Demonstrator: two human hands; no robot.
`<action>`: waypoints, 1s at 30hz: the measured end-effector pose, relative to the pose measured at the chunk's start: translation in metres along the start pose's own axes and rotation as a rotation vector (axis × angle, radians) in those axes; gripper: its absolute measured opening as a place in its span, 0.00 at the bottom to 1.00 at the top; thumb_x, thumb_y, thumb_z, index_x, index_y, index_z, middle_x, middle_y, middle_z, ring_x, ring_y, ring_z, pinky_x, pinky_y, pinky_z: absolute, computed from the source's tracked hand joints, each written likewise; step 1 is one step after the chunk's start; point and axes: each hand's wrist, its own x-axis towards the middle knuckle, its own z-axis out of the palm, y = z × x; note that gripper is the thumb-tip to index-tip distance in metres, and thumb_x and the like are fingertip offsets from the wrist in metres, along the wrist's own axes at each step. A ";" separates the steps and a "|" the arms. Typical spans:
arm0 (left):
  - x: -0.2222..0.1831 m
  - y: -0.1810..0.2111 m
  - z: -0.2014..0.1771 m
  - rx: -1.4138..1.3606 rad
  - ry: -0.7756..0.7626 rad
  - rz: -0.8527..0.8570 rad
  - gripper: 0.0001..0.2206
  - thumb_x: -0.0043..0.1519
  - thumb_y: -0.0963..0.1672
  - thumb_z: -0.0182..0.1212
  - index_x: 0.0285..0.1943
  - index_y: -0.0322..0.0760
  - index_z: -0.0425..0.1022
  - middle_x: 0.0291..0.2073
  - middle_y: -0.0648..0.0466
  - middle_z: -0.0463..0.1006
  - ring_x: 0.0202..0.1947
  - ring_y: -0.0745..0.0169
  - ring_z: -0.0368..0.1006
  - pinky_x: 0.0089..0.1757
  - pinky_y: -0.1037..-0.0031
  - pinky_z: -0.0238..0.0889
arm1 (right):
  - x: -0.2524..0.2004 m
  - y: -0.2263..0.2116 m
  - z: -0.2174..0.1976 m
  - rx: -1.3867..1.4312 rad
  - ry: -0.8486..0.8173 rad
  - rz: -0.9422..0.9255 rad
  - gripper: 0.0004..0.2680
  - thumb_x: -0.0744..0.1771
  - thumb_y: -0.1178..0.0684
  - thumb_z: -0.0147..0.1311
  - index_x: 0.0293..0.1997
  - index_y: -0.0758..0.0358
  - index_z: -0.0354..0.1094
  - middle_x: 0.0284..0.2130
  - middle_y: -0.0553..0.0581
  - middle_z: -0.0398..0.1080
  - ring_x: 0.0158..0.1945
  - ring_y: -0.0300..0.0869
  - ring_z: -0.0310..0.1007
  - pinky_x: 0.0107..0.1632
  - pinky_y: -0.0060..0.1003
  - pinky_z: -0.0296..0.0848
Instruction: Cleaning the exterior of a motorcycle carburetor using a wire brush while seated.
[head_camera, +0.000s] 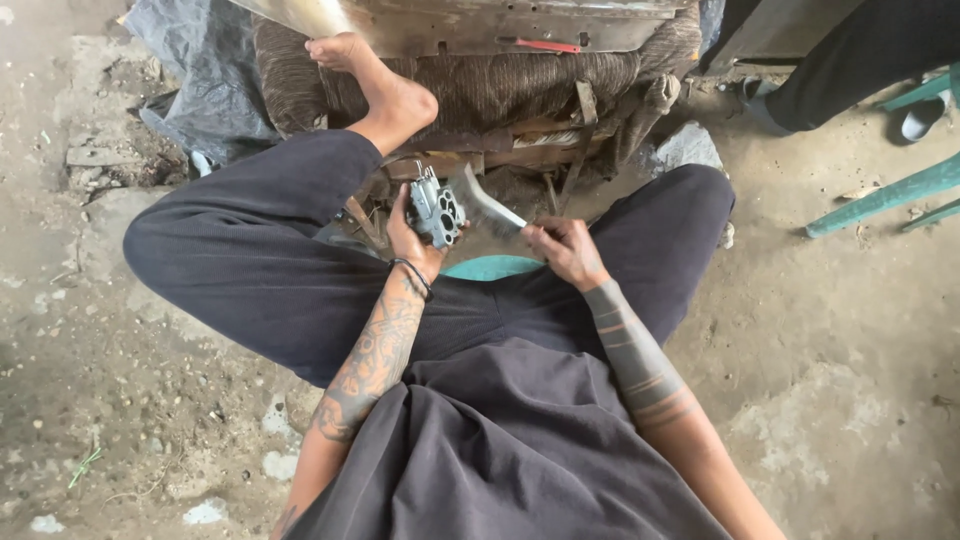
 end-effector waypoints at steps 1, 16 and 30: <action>-0.001 0.001 0.004 -0.004 -0.001 0.000 0.23 0.52 0.58 0.68 0.39 0.40 0.75 0.30 0.41 0.80 0.25 0.33 0.77 0.24 0.56 0.72 | 0.003 -0.002 -0.001 -0.003 -0.002 -0.001 0.12 0.69 0.47 0.57 0.28 0.63 0.73 0.17 0.53 0.67 0.25 0.37 0.62 0.32 0.35 0.65; 0.017 -0.003 -0.006 0.043 -0.004 -0.050 0.24 0.49 0.60 0.67 0.38 0.41 0.75 0.31 0.38 0.79 0.25 0.25 0.76 0.25 0.57 0.71 | 0.004 0.001 -0.002 0.000 -0.002 -0.009 0.12 0.70 0.48 0.57 0.27 0.61 0.72 0.15 0.50 0.67 0.21 0.35 0.65 0.29 0.31 0.64; -0.009 -0.007 0.006 -0.110 -0.101 0.043 0.20 0.53 0.54 0.72 0.43 0.38 0.81 0.44 0.45 0.82 0.43 0.39 0.78 0.44 0.53 0.73 | 0.002 -0.001 -0.013 0.006 -0.014 -0.031 0.12 0.71 0.50 0.54 0.28 0.60 0.74 0.15 0.52 0.68 0.20 0.37 0.69 0.31 0.31 0.67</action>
